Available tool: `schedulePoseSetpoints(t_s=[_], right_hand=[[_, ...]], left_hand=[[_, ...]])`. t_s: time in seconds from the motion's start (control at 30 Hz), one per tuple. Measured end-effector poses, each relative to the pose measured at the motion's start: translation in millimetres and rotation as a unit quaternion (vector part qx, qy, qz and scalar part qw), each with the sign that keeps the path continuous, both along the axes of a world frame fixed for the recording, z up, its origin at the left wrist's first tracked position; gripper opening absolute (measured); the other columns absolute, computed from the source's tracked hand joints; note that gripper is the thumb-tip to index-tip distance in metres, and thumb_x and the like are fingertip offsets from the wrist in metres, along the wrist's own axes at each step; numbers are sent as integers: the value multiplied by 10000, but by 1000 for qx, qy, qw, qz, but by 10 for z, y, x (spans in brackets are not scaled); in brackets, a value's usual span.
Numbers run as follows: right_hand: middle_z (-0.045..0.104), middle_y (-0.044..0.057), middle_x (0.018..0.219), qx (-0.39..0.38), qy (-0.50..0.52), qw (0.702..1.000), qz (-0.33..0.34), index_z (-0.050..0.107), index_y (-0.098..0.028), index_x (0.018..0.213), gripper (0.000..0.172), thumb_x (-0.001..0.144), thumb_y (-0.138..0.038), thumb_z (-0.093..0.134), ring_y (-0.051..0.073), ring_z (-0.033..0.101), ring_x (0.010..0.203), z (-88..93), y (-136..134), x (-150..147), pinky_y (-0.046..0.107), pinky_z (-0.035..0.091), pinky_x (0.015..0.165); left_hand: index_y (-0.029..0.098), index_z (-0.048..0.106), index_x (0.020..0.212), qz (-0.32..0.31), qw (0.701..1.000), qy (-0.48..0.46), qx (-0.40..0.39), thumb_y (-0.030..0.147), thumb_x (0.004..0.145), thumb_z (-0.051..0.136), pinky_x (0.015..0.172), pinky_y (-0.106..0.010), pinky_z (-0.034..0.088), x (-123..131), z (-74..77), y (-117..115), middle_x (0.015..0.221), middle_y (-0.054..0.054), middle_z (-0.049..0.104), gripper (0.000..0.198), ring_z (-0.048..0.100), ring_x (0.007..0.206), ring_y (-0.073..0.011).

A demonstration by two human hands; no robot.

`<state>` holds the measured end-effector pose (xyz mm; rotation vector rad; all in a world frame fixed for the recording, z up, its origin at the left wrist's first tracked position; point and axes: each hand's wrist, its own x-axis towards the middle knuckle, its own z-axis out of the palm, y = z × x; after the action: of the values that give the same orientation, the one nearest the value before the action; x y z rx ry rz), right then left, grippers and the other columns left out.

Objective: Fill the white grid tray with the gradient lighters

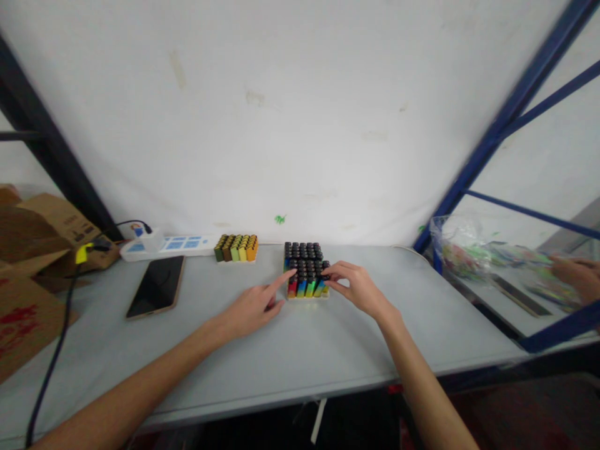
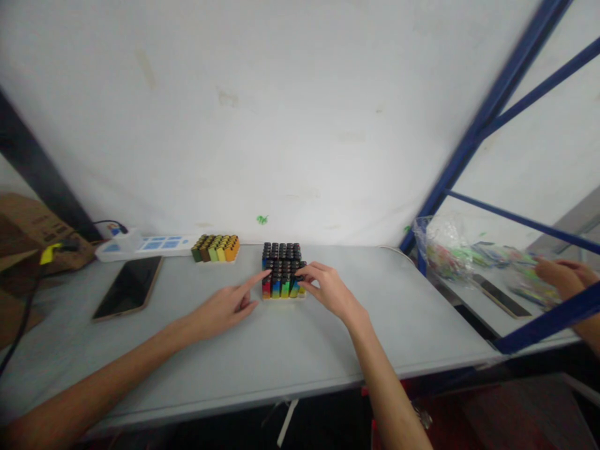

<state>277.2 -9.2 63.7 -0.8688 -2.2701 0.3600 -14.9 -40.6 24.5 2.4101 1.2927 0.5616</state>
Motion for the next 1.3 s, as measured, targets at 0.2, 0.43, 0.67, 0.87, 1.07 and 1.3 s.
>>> schedulePoseSetpoints(t_s=[0.2, 0.43, 0.67, 0.87, 1.07, 1.3], right_hand=[[678, 61, 1009, 11, -18, 1000, 6, 687, -208, 1124, 180, 963, -223, 608, 161, 681, 834, -6, -14, -17, 314, 568, 819], [697, 64, 1035, -17, -46, 998, 25, 716, -206, 1110, 182, 950, -204, 629, 162, 678, 845, 99, -54, 50, 306, 561, 829], [626, 101, 1144, 26, -70, 997, -6, 730, -236, 1166, 245, 959, -212, 602, 192, 663, 921, 27, -58, 18, 382, 570, 879], [615, 86, 1074, 37, -90, 995, -16, 710, -235, 1187, 246, 961, -263, 616, 207, 646, 966, -6, -45, -130, 390, 556, 916], [688, 72, 1027, 16, -34, 999, -28, 670, -217, 1184, 256, 985, -355, 591, 192, 655, 896, 136, -89, -116, 361, 549, 868], [450, 152, 1452, 73, -63, 994, -46, 463, -276, 1459, 734, 838, -582, 708, 322, 406, 1384, 66, -20, -191, 545, 385, 1146]], left_hand=[[284, 159, 1601, 4, 1000, 5, -5, 290, 969, 454, 652, -248, 403, 8, 17, -6, 708, 50, 562, 698, 558, 623, -163], [269, 176, 1596, 1, 1000, 2, -12, 292, 964, 452, 647, -244, 402, 8, 26, -7, 718, 49, 577, 690, 556, 616, -157], [277, 184, 1597, 4, 1000, -2, -5, 315, 965, 453, 644, -246, 405, 4, 0, 5, 710, 45, 581, 689, 565, 625, -166], [274, 191, 1598, 5, 1000, -4, -4, 306, 961, 464, 640, -246, 405, 5, -4, 7, 712, 43, 590, 694, 570, 623, -166], [256, 91, 1609, 14, 998, -64, -5, 387, 1000, 459, 657, -258, 431, -10, 11, 26, 772, 40, 611, 723, 559, 626, -156], [208, 456, 1470, 65, 982, -163, 75, 503, 1019, 377, 940, -366, 483, -54, 217, 285, 1163, -81, 604, 545, 586, 1036, -222]])
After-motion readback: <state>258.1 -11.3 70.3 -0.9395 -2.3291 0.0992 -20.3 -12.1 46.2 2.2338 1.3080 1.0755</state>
